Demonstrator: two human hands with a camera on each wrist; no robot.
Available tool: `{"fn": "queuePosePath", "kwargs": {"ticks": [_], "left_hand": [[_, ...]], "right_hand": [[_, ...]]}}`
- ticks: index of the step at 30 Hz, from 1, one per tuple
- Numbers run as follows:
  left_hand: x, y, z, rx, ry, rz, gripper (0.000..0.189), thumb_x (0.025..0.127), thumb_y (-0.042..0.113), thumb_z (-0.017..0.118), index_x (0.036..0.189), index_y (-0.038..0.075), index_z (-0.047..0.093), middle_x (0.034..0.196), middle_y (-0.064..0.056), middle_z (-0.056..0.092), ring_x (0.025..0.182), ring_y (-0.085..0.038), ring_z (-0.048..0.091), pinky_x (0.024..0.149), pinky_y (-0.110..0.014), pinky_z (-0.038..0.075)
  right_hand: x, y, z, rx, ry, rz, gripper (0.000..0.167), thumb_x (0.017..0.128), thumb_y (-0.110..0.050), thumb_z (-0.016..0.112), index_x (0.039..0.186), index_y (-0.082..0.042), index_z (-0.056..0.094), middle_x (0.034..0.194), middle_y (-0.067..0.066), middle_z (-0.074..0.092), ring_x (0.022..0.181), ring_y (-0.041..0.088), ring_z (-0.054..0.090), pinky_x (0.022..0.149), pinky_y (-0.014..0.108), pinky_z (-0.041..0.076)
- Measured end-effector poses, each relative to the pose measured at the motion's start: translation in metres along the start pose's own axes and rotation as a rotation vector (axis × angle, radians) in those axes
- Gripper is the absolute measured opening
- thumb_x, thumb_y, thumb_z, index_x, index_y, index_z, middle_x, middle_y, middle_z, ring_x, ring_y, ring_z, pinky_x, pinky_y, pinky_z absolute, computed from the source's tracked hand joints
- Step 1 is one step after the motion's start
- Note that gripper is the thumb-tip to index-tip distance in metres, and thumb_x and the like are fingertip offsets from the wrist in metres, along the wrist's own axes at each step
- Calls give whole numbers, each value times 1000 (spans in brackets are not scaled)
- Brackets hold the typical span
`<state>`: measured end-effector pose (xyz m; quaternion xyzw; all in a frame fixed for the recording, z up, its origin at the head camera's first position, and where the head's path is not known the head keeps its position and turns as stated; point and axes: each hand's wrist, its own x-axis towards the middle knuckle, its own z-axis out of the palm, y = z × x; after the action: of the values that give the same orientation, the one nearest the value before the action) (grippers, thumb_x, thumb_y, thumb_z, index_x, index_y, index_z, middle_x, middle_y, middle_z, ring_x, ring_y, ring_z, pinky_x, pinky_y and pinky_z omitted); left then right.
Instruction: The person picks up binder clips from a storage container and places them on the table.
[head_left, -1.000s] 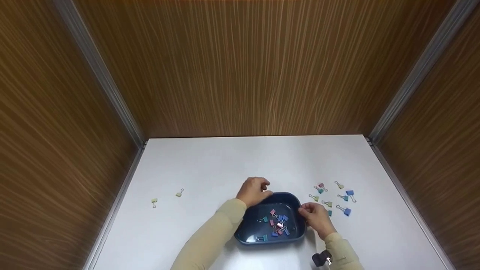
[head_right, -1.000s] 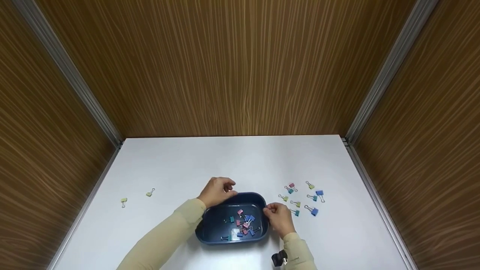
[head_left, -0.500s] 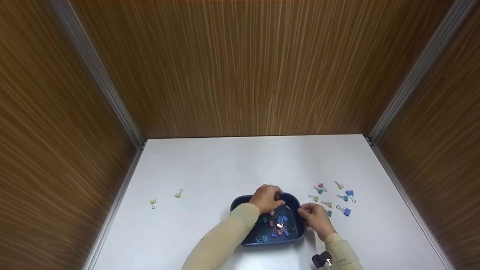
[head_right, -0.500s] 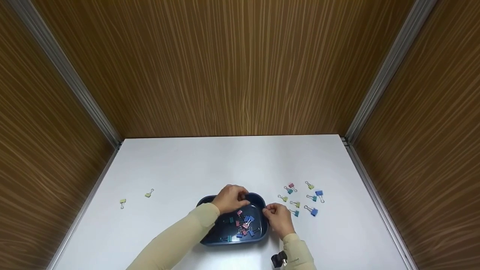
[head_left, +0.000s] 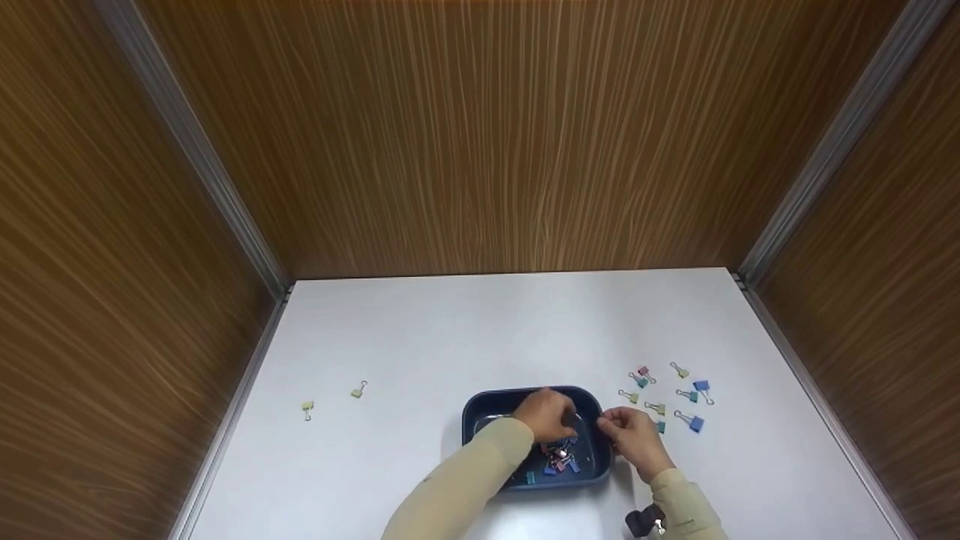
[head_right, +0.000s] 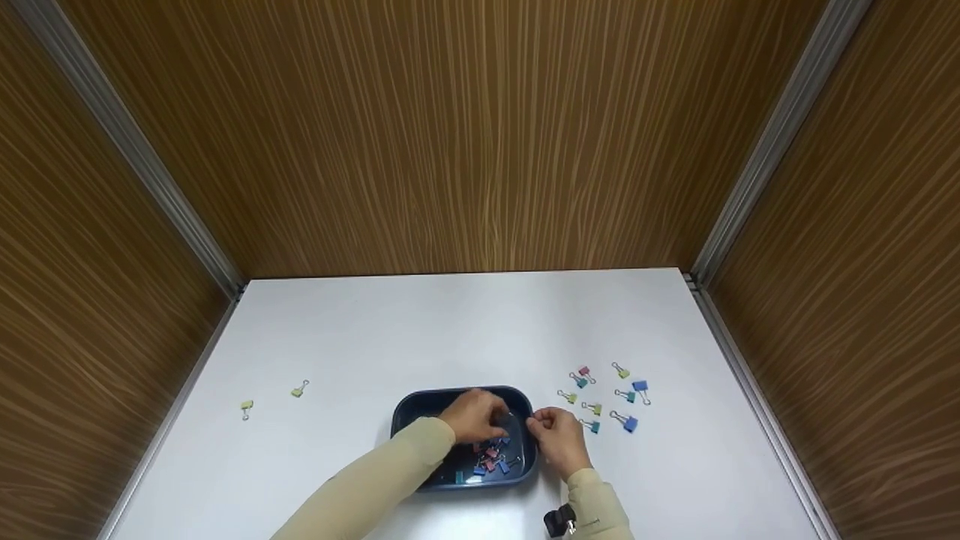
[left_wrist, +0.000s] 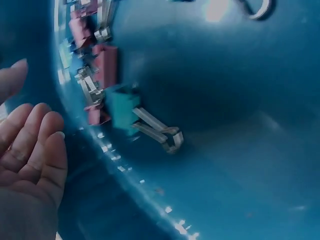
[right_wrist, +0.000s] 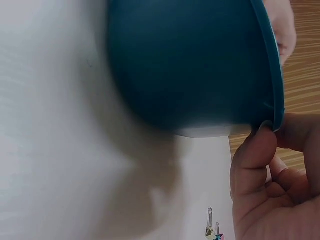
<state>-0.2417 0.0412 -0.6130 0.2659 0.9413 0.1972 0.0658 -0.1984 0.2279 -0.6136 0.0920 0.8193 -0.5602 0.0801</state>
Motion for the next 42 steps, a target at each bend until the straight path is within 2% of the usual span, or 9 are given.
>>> {"fn": "queuePosePath", "kwargs": {"ticks": [5, 12, 18, 22, 30, 37, 42], "left_hand": [[-1, -3, 13, 34, -61, 16, 25, 70, 36, 85, 85, 19, 73, 67, 14, 58, 64, -5, 53, 61, -20, 45], [1, 7, 21, 147, -80, 86, 18, 72, 35, 84, 82, 23, 74, 73, 15, 61, 69, -4, 55, 67, -21, 47], [1, 12, 26, 157, -82, 149, 8, 75, 27, 80, 76, 24, 73, 66, 16, 58, 64, -2, 54, 65, -20, 46], [1, 11, 26, 128, -85, 148, 7, 76, 25, 79, 76, 24, 73, 65, 17, 58, 62, -2, 53, 63, -19, 45], [4, 10, 25, 166, -72, 140, 10, 77, 29, 80, 74, 24, 72, 67, 15, 56, 66, -3, 53, 66, -20, 46], [5, 16, 29, 205, -78, 165, 23, 77, 25, 76, 61, 20, 61, 60, 11, 50, 59, -6, 49, 58, -23, 43], [5, 19, 29, 181, -84, 173, 22, 77, 23, 76, 62, 19, 60, 61, 11, 49, 58, -7, 48, 56, -23, 42]], "right_hand": [[-1, 1, 0, -5, -12, 12, 13, 92, -11, 63, 98, 0, 61, 83, 7, 60, 70, 18, 56, 56, 29, 50], [1, 4, -1, -4, -3, 5, 9, 90, -9, 64, 94, 0, 62, 78, 5, 59, 66, 16, 54, 52, 27, 46], [2, 4, 2, 0, -6, -9, 9, 90, -8, 64, 93, 1, 62, 77, 6, 60, 64, 16, 54, 50, 27, 47], [3, 3, 2, 3, -9, -2, 9, 91, -8, 64, 94, 1, 62, 77, 6, 60, 65, 17, 55, 51, 27, 48], [8, 4, 0, -20, 4, 9, 12, 90, -9, 64, 96, 1, 62, 81, 8, 61, 67, 17, 57, 53, 28, 50], [7, 4, 0, 0, -1, 13, 10, 90, -8, 64, 94, 1, 63, 79, 8, 61, 66, 17, 57, 53, 28, 50], [6, 3, -1, 4, -8, 16, 12, 90, -8, 65, 95, 2, 62, 81, 8, 62, 67, 17, 57, 52, 28, 49]]}}
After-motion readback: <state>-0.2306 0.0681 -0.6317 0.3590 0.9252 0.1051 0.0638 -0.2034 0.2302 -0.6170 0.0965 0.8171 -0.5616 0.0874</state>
